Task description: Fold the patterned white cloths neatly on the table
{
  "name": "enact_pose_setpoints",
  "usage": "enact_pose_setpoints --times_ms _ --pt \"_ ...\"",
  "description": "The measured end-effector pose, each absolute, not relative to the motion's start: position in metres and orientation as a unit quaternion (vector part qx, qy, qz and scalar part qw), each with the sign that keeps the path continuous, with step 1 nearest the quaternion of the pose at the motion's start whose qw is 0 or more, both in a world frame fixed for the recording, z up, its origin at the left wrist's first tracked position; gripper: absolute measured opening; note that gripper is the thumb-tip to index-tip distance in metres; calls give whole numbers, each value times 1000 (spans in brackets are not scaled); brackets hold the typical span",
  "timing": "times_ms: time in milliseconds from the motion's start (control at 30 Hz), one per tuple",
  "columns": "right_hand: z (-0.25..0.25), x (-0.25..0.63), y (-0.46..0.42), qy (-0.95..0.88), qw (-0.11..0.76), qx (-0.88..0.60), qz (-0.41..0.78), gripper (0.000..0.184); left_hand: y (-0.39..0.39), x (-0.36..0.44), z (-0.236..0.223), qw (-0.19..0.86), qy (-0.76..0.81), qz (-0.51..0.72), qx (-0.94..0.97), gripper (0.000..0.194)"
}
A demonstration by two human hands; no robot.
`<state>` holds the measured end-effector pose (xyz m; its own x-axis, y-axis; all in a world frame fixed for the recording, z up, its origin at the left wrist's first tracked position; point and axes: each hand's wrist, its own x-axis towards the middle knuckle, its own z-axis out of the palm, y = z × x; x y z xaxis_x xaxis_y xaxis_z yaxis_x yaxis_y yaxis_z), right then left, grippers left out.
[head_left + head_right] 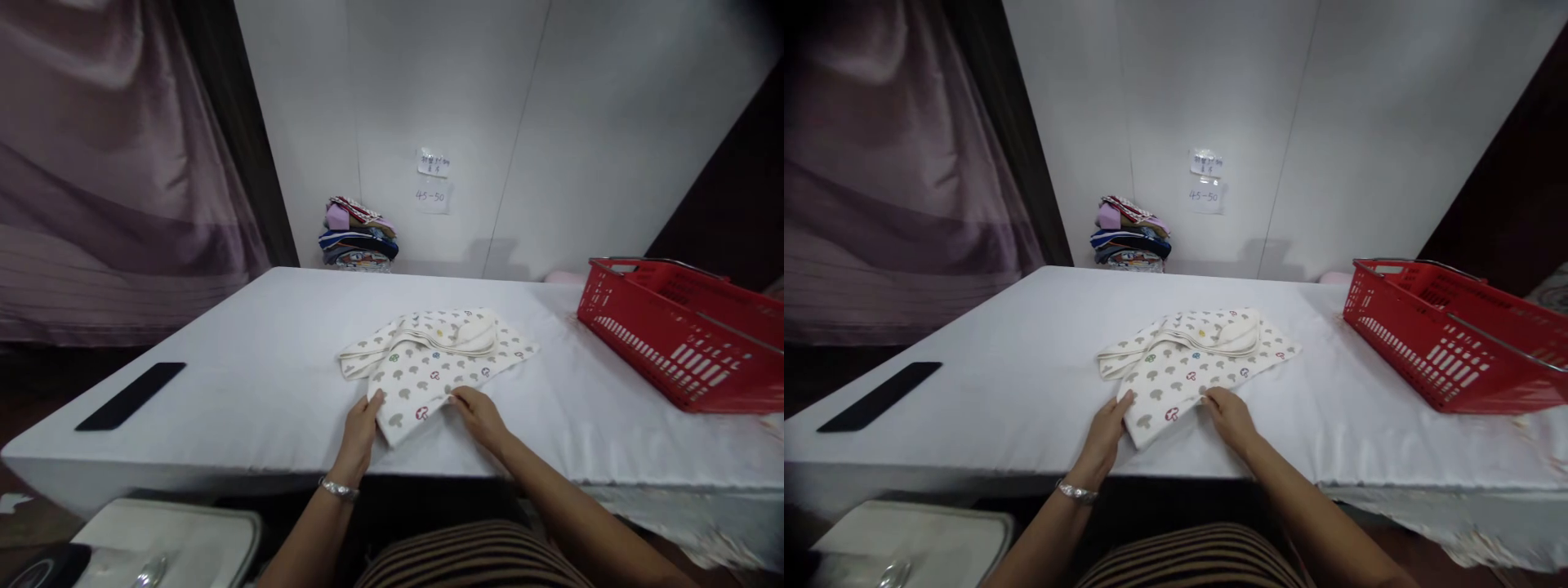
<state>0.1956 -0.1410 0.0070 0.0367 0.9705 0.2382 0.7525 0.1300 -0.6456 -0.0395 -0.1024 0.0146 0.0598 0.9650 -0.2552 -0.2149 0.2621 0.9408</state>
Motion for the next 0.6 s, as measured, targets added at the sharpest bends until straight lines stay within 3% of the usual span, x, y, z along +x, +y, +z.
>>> enact_pose_setpoints --times_ms 133,233,400,600 --pt "22 238 -178 -629 387 -667 99 29 -112 -35 10 551 508 298 591 41" --pt "18 260 -204 -625 362 -683 106 28 -125 -28 11 478 487 182 707 44" --pt "2 262 -224 -637 307 -684 180 22 -126 -27 34 371 487 223 759 47" --pt "2 265 -201 -584 410 -678 176 27 -99 -15 48 252 465 271 804 21"
